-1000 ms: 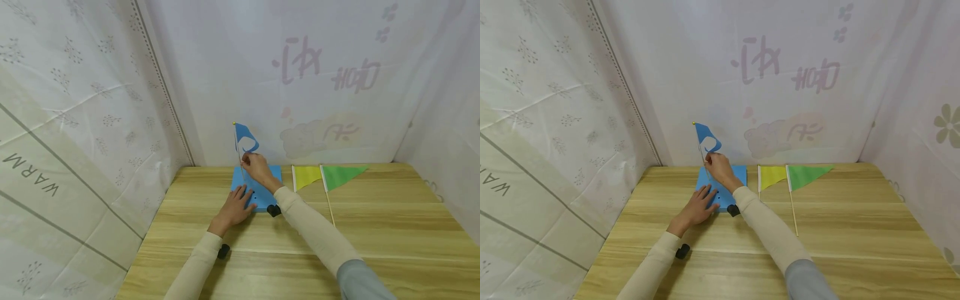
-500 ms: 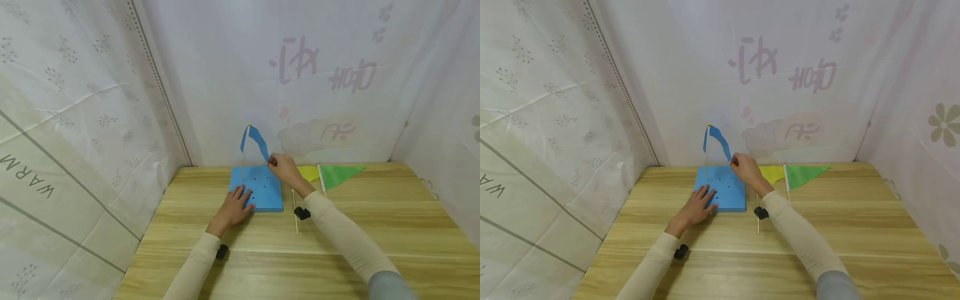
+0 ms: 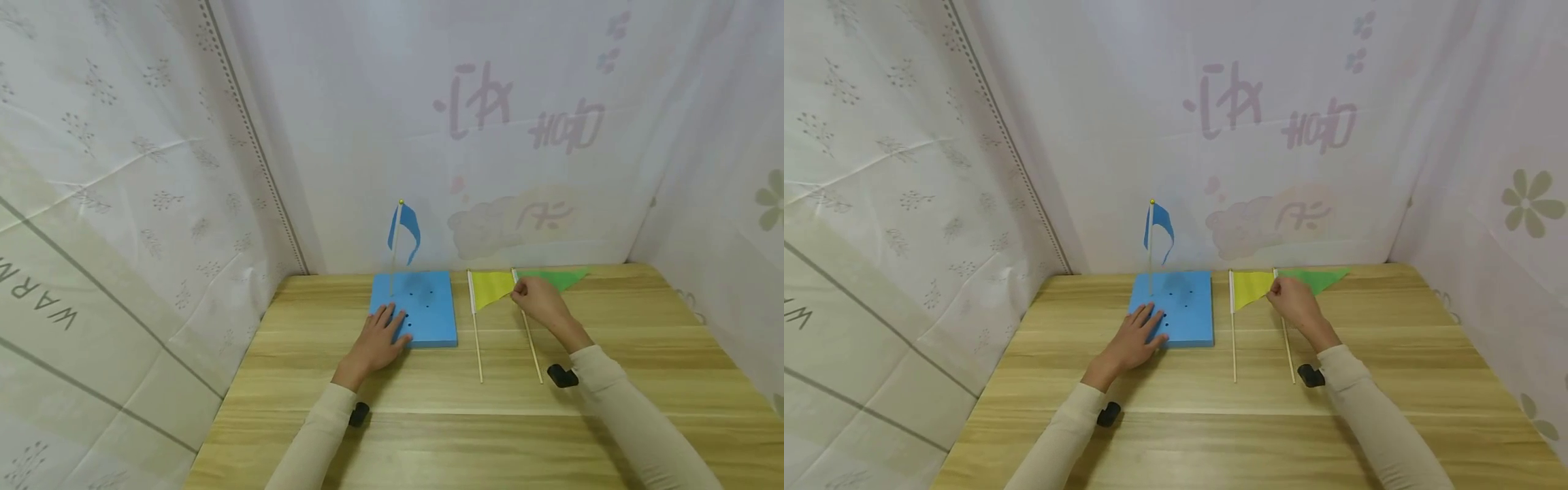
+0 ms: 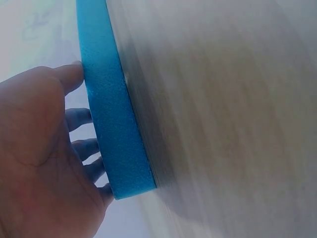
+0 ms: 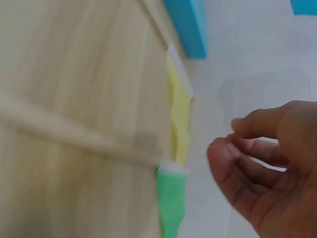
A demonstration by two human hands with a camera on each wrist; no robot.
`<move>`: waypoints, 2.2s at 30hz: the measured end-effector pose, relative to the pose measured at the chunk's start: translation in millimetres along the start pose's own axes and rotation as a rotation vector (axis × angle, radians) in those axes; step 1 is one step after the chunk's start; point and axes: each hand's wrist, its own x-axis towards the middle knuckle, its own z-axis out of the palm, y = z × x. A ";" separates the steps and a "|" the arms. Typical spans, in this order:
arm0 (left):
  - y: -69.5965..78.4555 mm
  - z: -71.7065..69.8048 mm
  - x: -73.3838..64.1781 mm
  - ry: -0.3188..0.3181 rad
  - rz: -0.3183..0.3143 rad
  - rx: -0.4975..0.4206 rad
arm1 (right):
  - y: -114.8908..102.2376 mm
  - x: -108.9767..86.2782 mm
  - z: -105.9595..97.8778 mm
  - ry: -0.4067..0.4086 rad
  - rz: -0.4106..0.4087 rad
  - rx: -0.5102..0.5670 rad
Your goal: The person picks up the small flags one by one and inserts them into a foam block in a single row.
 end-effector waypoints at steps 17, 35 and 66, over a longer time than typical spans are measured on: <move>1.9 -3.0 -3.4 -0.008 -0.004 -0.020 | 37.5 -33.5 7.1 -0.199 0.156 -0.008; 0.9 -0.8 -2.6 -0.010 -0.008 -0.018 | 34.3 -34.1 5.7 -0.192 0.239 0.069; -1.0 1.9 -1.7 -0.016 0.003 -0.003 | -8.9 -13.6 -11.2 -0.180 0.143 0.228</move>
